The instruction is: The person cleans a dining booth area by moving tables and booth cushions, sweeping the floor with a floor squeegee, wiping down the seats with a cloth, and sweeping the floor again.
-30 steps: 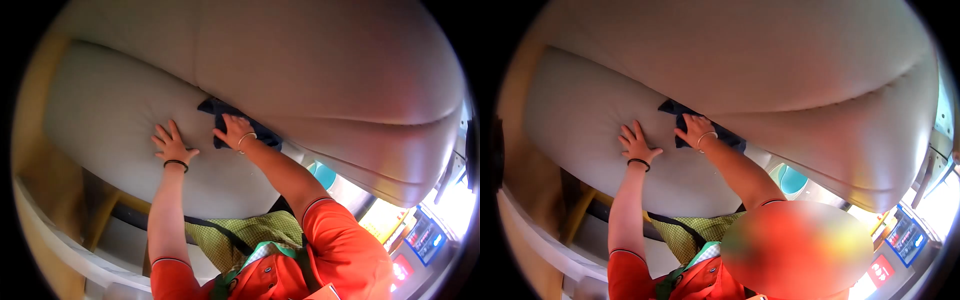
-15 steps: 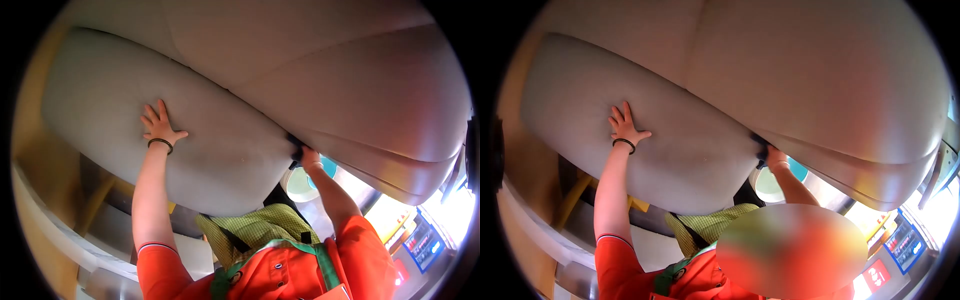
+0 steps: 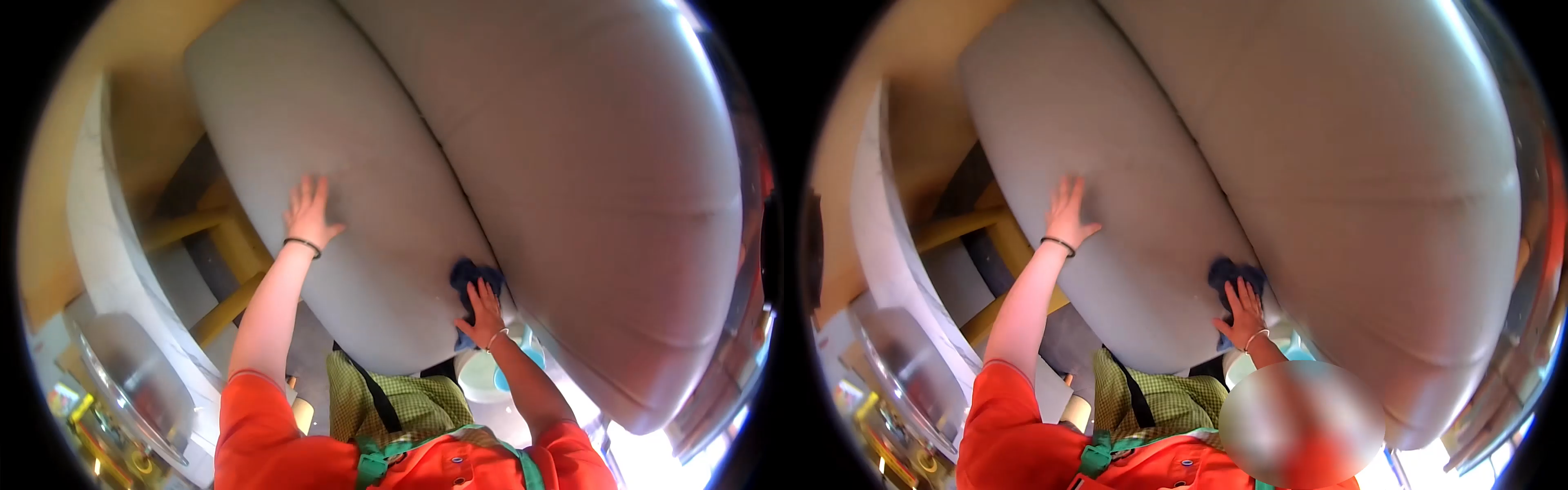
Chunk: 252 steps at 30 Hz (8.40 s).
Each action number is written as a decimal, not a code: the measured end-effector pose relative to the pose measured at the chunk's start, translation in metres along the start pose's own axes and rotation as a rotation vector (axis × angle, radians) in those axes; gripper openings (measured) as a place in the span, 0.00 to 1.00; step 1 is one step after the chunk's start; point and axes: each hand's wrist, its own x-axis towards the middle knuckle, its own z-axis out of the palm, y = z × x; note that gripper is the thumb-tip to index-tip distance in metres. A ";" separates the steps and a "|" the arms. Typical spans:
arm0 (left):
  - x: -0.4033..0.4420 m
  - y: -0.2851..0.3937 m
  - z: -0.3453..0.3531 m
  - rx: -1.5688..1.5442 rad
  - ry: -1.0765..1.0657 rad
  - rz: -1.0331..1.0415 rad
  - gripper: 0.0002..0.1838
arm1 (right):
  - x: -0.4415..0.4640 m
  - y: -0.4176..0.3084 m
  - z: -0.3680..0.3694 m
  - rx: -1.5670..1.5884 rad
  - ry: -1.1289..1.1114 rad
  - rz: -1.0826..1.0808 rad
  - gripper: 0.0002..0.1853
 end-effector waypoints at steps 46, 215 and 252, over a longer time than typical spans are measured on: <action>0.037 -0.044 -0.035 -0.008 0.698 -0.683 0.31 | 0.140 -0.086 0.018 -0.547 0.338 -0.049 0.39; -0.515 0.282 0.601 -0.271 -1.382 -0.037 0.25 | -0.627 0.490 0.284 2.003 0.906 0.665 0.16; -0.536 0.202 0.229 -0.793 -0.118 0.797 0.07 | -0.339 0.081 0.204 2.376 0.347 0.975 0.03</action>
